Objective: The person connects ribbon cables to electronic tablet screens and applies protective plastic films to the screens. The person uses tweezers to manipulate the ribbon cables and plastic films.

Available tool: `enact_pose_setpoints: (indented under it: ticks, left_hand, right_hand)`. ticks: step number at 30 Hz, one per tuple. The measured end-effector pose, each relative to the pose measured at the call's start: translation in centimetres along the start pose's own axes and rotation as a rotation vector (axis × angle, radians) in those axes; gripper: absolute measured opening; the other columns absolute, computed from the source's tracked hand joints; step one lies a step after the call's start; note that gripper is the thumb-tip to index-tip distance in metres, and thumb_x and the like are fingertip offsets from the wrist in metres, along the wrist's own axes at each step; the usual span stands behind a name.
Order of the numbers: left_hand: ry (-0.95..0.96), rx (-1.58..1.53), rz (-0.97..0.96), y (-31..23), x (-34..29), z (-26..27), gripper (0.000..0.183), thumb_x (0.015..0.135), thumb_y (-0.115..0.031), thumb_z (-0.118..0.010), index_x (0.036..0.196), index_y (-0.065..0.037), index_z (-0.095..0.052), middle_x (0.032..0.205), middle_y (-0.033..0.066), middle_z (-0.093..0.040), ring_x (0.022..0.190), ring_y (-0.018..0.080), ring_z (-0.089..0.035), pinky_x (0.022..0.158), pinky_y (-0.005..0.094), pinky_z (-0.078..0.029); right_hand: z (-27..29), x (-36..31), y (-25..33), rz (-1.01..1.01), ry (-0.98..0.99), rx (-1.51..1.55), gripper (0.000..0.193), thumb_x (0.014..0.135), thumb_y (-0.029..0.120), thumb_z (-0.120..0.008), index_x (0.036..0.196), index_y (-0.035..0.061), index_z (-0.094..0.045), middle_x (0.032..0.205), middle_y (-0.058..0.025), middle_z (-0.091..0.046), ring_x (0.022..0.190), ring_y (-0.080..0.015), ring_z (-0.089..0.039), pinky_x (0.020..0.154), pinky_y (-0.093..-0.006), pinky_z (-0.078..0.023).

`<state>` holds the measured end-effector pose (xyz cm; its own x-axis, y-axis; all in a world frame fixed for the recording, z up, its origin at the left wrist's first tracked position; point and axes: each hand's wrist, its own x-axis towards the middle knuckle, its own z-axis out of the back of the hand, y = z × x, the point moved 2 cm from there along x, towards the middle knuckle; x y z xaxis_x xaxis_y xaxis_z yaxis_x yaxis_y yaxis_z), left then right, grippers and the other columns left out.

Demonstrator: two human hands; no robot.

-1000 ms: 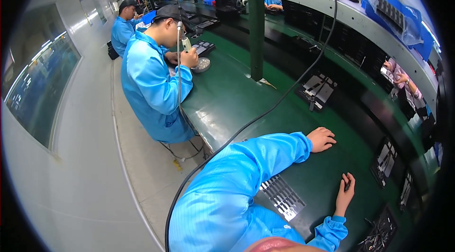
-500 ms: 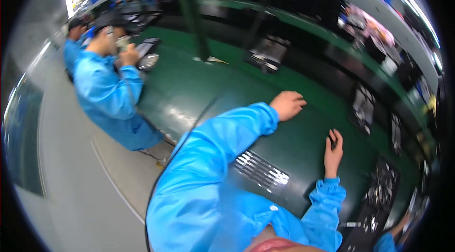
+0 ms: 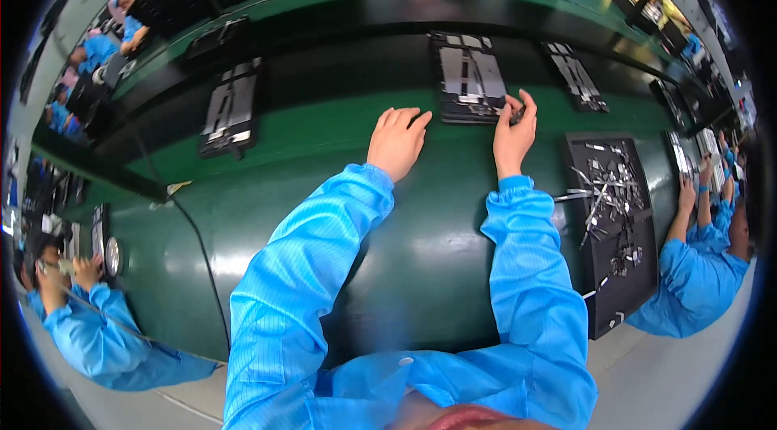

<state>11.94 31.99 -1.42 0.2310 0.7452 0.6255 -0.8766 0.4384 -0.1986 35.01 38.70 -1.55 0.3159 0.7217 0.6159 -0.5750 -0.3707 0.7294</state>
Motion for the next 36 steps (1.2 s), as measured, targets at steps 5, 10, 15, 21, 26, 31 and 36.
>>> enact_pose_setpoints:
  ticks: [5,10,15,21,26,31,36]
  left_hand:
    - [-0.005,-0.005,-0.007,-0.5,3.2,-3.6,0.049,0.091,-0.012,-0.060,0.138,-0.002,-0.051,0.117,0.0154,-0.064,0.110,0.0332,-0.059,0.104,0.0480,-0.043]
    - [-0.089,-0.265,0.264,0.1,4.1,-2.8,0.044,0.098,-0.016,-0.047,0.139,0.001,-0.050,0.103,0.0194,-0.065,0.100,0.0369,-0.059,0.092,0.0459,-0.047]
    - [-0.291,-0.427,0.372,-1.4,1.0,-0.8,0.038,0.103,-0.017,-0.042,0.131,0.003,-0.058,0.103,0.0158,-0.063,0.101,0.0347,-0.057,0.092,0.0430,-0.046]
    - [-0.009,-0.479,0.477,-1.4,-7.4,5.4,0.046,0.103,-0.027,-0.050,0.136,0.005,-0.056,0.110,0.0189,-0.064,0.108,0.0338,-0.060,0.097,0.0389,-0.046]
    - [0.289,-0.381,0.426,-3.4,-12.5,11.8,0.069,0.087,-0.026,-0.074,0.143,0.003,-0.047,0.115,0.0170,-0.064,0.105,0.0304,-0.063,0.091,0.0394,-0.050]
    - [0.360,-0.244,0.377,-6.6,-16.7,15.1,0.067,0.077,-0.019,-0.082,0.136,0.000,-0.055,0.103,0.0113,-0.066,0.096,0.0301,-0.063,0.081,0.0398,-0.054]
    - [0.324,-0.208,0.298,-7.0,-18.8,16.3,0.063,0.077,-0.020,-0.082,0.133,-0.003,-0.059,0.106,0.0095,-0.067,0.096,0.0287,-0.063,0.080,0.0386,-0.054]
  right_hand:
    - [-1.8,2.3,-4.3,-0.217,0.076,-0.104,0.048,0.093,0.023,-0.064,0.135,0.0077,-0.048,0.103,-0.0138,-0.071,0.096,-0.0367,-0.065,0.089,-0.0468,-0.048]
    - [-1.0,2.0,-1.9,-0.184,-0.003,-0.023,0.030,0.092,0.021,-0.068,0.117,0.0043,-0.064,0.084,-0.0127,-0.071,0.069,-0.0222,-0.064,0.071,-0.0361,-0.052]
    - [-0.4,-1.4,-1.4,-0.278,0.178,0.367,0.036,0.095,0.009,-0.062,0.130,0.0045,-0.057,0.115,-0.0092,-0.071,0.088,-0.0101,-0.060,0.078,-0.0265,-0.048]
    - [4.1,-8.1,1.9,-0.234,0.455,0.467,0.048,0.091,0.005,-0.064,0.136,0.0062,-0.050,0.127,-0.0103,-0.068,0.074,-0.0059,-0.054,0.073,-0.0239,-0.048]
    - [7.2,-12.7,4.7,-0.205,0.603,0.502,0.052,0.091,0.006,-0.067,0.139,0.0062,-0.047,0.133,-0.0125,-0.064,0.081,-0.0092,-0.060,0.076,-0.0263,-0.050]
    - [10.9,-16.3,7.4,-0.035,0.613,0.276,0.053,0.090,0.007,-0.070,0.137,0.0026,-0.049,0.129,-0.0144,-0.065,0.098,-0.0193,-0.064,0.080,-0.0308,-0.050]
    - [13.0,-18.2,9.0,-0.072,0.692,0.268,0.059,0.088,0.006,-0.073,0.140,0.0029,-0.046,0.133,-0.0159,-0.063,0.110,-0.0244,-0.063,0.093,-0.0339,-0.049]
